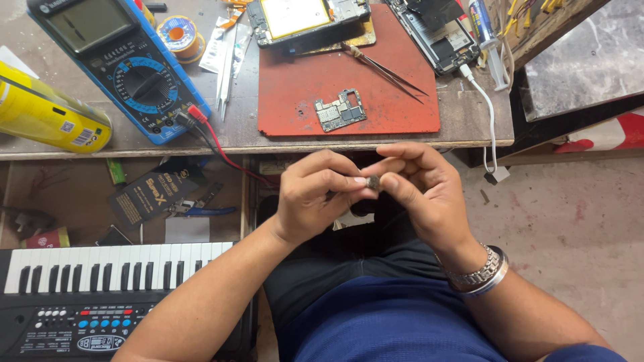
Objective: The person probes a disassembled phone motherboard with multimeter test leads, sprays it with a cleaning solution, scrapes its surface with a blue-handled tool, applies solder paste from a syringe onto the board, and plugs a charger into a power strip above the workbench.
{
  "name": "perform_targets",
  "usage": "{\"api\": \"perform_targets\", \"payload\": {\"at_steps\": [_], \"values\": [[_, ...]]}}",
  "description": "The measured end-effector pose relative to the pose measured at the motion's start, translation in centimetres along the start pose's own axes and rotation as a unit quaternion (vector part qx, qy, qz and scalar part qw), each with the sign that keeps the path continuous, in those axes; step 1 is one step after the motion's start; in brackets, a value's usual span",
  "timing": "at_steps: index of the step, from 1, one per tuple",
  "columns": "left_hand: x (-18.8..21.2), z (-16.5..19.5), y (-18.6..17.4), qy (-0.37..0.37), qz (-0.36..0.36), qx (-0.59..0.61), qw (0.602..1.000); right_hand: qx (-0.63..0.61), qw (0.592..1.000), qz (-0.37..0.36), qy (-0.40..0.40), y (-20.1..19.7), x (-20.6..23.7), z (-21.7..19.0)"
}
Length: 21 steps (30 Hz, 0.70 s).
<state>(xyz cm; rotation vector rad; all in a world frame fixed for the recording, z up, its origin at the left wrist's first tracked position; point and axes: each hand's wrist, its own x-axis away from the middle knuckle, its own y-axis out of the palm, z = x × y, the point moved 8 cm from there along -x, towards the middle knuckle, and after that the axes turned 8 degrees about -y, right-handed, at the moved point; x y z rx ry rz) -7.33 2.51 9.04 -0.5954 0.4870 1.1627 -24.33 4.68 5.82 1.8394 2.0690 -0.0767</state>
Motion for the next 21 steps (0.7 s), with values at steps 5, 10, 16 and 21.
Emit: {"api": "perform_targets", "payload": {"at_steps": [5,10,16,21], "values": [[-0.1,-0.2,-0.1,-0.007,0.005,-0.061,0.998,0.099,0.994,0.021,-0.036,0.4,0.1,-0.3],[-0.2,-0.1,0.0,-0.016,0.004,-0.053,0.998,0.118,0.992,0.038,-0.027,-0.6,0.1,0.1],[-0.3,-0.5,0.0,-0.037,0.01,-0.05,0.998,0.026,0.998,0.048,-0.024,-0.8,-0.7,-0.1],[-0.4,-0.7,-0.2,-0.038,0.0,-0.066,0.997,0.068,0.998,-0.005,-0.011,0.6,-0.5,0.4]]}}
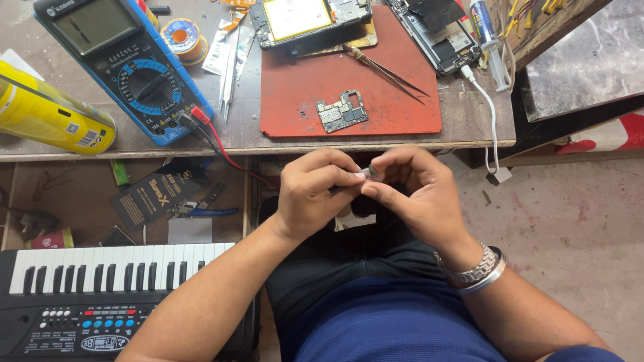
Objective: The person probes a disassembled phone motherboard with multimeter test leads, sprays it with a cleaning solution, scrapes its surface with a blue-handled tool, applies solder paste from a syringe onto the board, and plugs a charger into a power strip above the workbench.
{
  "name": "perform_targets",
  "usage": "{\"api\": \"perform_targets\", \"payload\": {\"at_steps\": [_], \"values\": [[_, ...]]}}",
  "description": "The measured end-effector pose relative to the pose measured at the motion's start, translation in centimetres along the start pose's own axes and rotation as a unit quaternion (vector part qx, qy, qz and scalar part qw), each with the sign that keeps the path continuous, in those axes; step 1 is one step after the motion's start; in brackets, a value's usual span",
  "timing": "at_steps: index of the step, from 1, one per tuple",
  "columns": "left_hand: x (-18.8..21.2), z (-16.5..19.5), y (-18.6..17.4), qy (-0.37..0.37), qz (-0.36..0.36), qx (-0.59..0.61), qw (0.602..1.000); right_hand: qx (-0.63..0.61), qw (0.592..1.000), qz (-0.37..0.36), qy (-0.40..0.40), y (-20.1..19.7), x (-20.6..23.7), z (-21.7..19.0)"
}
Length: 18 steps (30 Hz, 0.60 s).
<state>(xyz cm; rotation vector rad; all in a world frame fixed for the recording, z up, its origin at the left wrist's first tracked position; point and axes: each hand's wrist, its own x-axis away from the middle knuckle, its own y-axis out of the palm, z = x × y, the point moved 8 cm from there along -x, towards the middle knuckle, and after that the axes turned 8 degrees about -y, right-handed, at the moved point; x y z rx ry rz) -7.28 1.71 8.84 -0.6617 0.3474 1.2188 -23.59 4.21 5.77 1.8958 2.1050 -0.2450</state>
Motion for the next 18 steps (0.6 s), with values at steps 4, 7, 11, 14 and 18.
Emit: {"api": "perform_targets", "payload": {"at_steps": [4,7,11,14,18], "values": [[0.1,0.5,0.2,0.026,-0.011,-0.016,0.999,0.083,0.994,0.026,0.066,-1.3,0.3,1.6],[0.0,0.5,0.5,0.022,-0.023,0.002,1.0,0.036,0.994,0.005,0.102,-2.2,0.1,2.6],[-0.1,0.3,0.7,0.006,-0.034,0.014,0.999,-0.061,0.988,-0.018,0.139,-2.6,-0.2,4.2],[0.0,0.2,0.8,-0.002,-0.038,0.025,0.999,-0.125,0.978,-0.021,0.166,-2.8,0.0,5.0],[0.0,-0.1,1.0,-0.014,-0.042,0.033,0.998,-0.157,0.97,-0.03,0.183,-2.8,0.3,5.5]]}}
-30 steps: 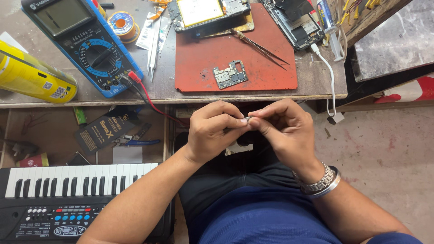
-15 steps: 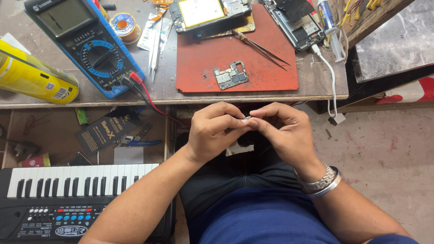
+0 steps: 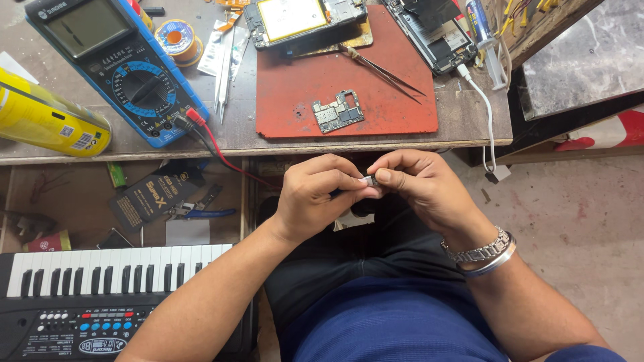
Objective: The person probes a disassembled phone motherboard with multimeter test leads, sprays it with a cleaning solution, scrapes its surface with a blue-handled tool, applies solder paste from a syringe onto the board, and plugs a charger into a power strip above the workbench.
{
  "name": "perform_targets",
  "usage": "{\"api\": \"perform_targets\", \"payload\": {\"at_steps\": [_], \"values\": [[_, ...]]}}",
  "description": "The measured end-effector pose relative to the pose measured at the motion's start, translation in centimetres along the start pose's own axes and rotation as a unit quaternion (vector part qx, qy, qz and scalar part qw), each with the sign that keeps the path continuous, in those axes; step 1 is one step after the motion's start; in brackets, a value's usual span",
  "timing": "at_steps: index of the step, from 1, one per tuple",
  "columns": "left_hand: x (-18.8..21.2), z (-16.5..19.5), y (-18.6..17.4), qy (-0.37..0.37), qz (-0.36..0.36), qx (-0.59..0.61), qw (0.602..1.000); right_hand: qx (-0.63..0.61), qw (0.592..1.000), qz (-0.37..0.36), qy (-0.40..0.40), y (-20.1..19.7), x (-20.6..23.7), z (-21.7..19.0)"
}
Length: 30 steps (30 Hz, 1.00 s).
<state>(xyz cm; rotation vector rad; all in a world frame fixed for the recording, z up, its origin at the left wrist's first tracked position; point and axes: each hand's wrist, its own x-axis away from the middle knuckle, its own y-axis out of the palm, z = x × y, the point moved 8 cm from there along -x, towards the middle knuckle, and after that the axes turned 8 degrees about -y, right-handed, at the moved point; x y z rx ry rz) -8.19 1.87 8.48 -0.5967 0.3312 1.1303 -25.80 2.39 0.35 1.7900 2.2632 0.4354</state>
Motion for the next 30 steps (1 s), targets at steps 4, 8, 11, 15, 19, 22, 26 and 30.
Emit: {"api": "perform_targets", "payload": {"at_steps": [4,8,11,15,19,22,26,30], "values": [[0.1,-0.2,0.0,0.004,0.003,0.0,1.0,-0.017,1.0,-0.006,0.01,0.1,0.1,0.1],[0.2,-0.4,0.0,0.001,0.0,0.0,1.0,-0.02,1.0,-0.011,0.012,0.2,0.1,0.0],[0.1,-0.4,0.0,-0.003,-0.002,0.007,1.0,-0.014,1.0,-0.016,0.011,0.2,0.2,-0.1],[0.1,-0.4,0.0,-0.002,-0.001,0.018,1.0,-0.003,1.0,-0.019,0.009,0.3,0.3,-0.3],[0.2,-1.0,-0.2,-0.017,0.008,0.025,1.0,-0.002,0.999,-0.023,-0.025,0.9,0.4,-1.2],[0.5,-3.2,0.0,-0.115,0.012,0.125,0.985,0.052,0.995,-0.027,-0.086,1.8,0.6,-2.5],[1.4,-6.1,1.5,-0.253,-0.011,0.278,0.926,0.208,0.958,0.009,-0.197,2.7,1.5,-4.9],[2.0,-7.4,2.7,-0.313,-0.034,0.328,0.891,0.332,0.912,0.032,-0.24,3.2,1.6,-6.0]]}}
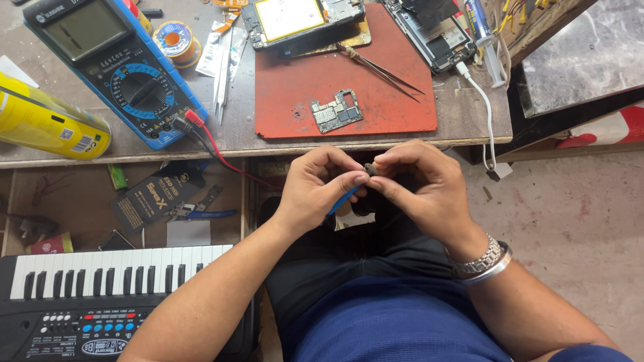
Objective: The person probes a disassembled phone motherboard with multimeter test leads, sprays it with a cleaning solution, scrapes its surface with a blue-handled tool, applies solder paste from a syringe onto the board, and plugs a charger into a power strip above the workbench.
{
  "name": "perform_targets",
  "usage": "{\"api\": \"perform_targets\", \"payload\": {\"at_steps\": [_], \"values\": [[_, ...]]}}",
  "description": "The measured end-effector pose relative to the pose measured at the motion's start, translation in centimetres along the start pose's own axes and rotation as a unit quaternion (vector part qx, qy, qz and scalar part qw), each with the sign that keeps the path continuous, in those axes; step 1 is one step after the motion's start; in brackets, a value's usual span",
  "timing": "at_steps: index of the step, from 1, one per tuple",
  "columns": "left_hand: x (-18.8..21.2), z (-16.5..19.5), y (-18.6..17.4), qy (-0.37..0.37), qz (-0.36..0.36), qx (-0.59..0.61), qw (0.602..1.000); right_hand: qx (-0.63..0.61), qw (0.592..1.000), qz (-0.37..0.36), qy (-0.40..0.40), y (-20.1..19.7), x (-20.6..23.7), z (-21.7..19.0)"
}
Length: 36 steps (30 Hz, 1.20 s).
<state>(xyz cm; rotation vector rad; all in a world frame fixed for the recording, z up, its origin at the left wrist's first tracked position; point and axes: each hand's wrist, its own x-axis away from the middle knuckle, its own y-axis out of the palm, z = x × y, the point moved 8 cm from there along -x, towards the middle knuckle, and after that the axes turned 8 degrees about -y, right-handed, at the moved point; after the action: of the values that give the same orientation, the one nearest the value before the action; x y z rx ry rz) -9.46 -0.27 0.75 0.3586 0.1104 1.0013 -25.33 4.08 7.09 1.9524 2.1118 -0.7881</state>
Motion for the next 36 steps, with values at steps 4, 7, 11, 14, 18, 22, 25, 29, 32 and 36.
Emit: {"api": "perform_targets", "payload": {"at_steps": [4,7,11,14,18,22,25,29,32,36], "values": [[-0.1,0.0,-0.1,0.004,0.001,-0.002,1.0,0.025,0.999,0.005,0.044,-0.2,-0.1,1.0],[0.0,0.1,0.0,0.01,-0.006,-0.017,1.0,0.015,0.997,-0.001,0.076,-0.2,0.4,2.0],[-0.1,-0.6,-0.1,-0.037,0.0,-0.02,0.999,-0.114,0.979,-0.021,0.166,0.5,1.3,4.5],[-0.4,-1.2,0.1,-0.077,-0.007,-0.005,0.997,-0.211,0.959,-0.048,0.185,1.2,1.4,5.5],[-0.7,-1.4,0.1,-0.092,-0.01,0.018,0.996,-0.19,0.964,-0.012,0.183,1.1,1.1,5.9],[-0.7,-1.3,-0.1,-0.09,-0.012,0.026,0.996,-0.168,0.98,0.022,0.102,0.6,0.5,3.9],[-0.8,-1.3,-0.2,-0.091,-0.009,0.016,0.996,-0.206,0.969,0.027,0.135,0.8,0.9,3.9],[-0.8,-1.4,-0.1,-0.094,-0.014,0.006,0.995,-0.126,0.987,0.003,0.096,0.8,1.1,3.7],[-0.7,-1.2,-0.1,-0.087,-0.023,-0.001,0.996,-0.143,0.98,-0.011,0.141,0.8,1.2,5.0],[-0.7,-1.5,0.0,-0.102,-0.03,0.007,0.994,-0.271,0.939,-0.014,0.21,1.2,1.2,6.1]]}}
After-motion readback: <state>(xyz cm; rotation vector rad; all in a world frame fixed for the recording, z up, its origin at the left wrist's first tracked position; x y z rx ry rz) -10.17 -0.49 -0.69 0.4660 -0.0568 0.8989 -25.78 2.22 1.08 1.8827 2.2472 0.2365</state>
